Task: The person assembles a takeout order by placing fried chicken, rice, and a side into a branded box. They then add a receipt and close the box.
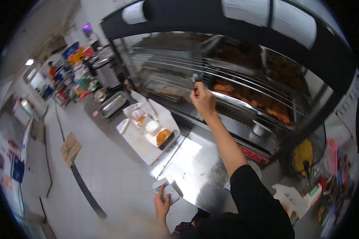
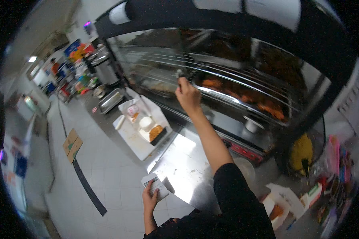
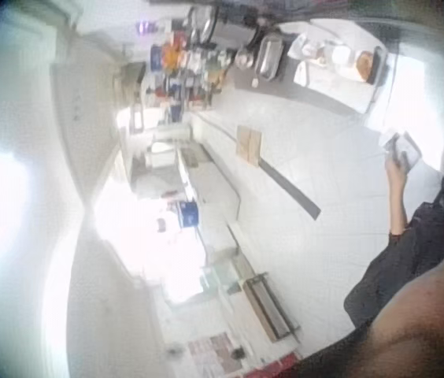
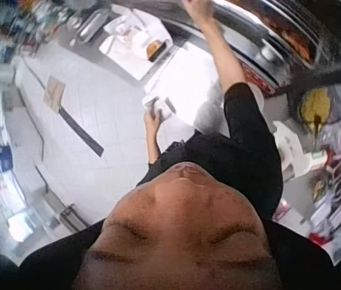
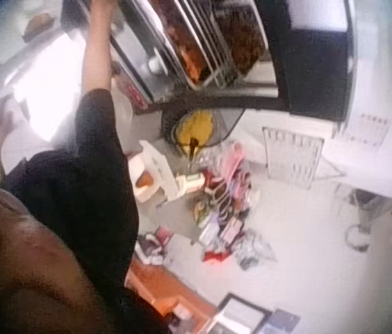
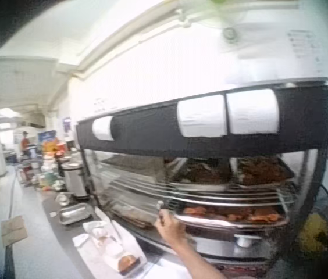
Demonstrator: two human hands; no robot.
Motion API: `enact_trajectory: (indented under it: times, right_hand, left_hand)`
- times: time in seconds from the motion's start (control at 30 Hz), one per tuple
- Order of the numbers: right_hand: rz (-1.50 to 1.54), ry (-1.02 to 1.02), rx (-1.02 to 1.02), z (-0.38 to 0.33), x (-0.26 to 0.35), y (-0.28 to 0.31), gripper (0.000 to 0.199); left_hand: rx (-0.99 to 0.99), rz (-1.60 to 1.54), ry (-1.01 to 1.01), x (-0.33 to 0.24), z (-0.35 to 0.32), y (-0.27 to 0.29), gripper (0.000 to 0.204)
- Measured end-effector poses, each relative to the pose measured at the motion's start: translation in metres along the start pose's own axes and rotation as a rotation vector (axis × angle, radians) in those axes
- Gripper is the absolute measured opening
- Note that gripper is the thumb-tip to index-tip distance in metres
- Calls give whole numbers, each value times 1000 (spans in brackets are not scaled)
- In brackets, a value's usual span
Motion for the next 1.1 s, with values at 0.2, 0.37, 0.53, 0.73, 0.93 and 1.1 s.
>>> enact_trajectory:
  times: [0.2,0.37,0.53,0.73,0.93,1.1]
  right_hand:
    - [-104,-22,-110,-19,-7,78,12]
    - [-251,-33,-116,-47,-19,156,15]
    - [-298,-102,-30,-59,-24,226,17]
    - [-528,-148,-39,-83,-36,309,21]
    - [-616,-170,-61,-97,-37,368,25]
    - [-498,44,31,-112,-4,432,18]
  left_hand:
    - [170,-11,-19,-1,3,-29,42]
    - [350,-57,-148,-41,-3,-72,37]
    - [530,-78,-209,-84,-18,-116,37]
    - [765,-100,-249,-118,-52,-175,39]
    - [1108,260,-450,-138,-141,-240,38]
    - [982,525,-702,-134,-211,-336,38]
Point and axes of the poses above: each hand's wrist, its own z-axis towards the middle knuckle, its own y-axis out of the back of the hand, x = y × z, the point moved 7 cm from there along z, towards the middle knuckle, and after that the axes turned 8 degrees about y, right-handed, at the moved point
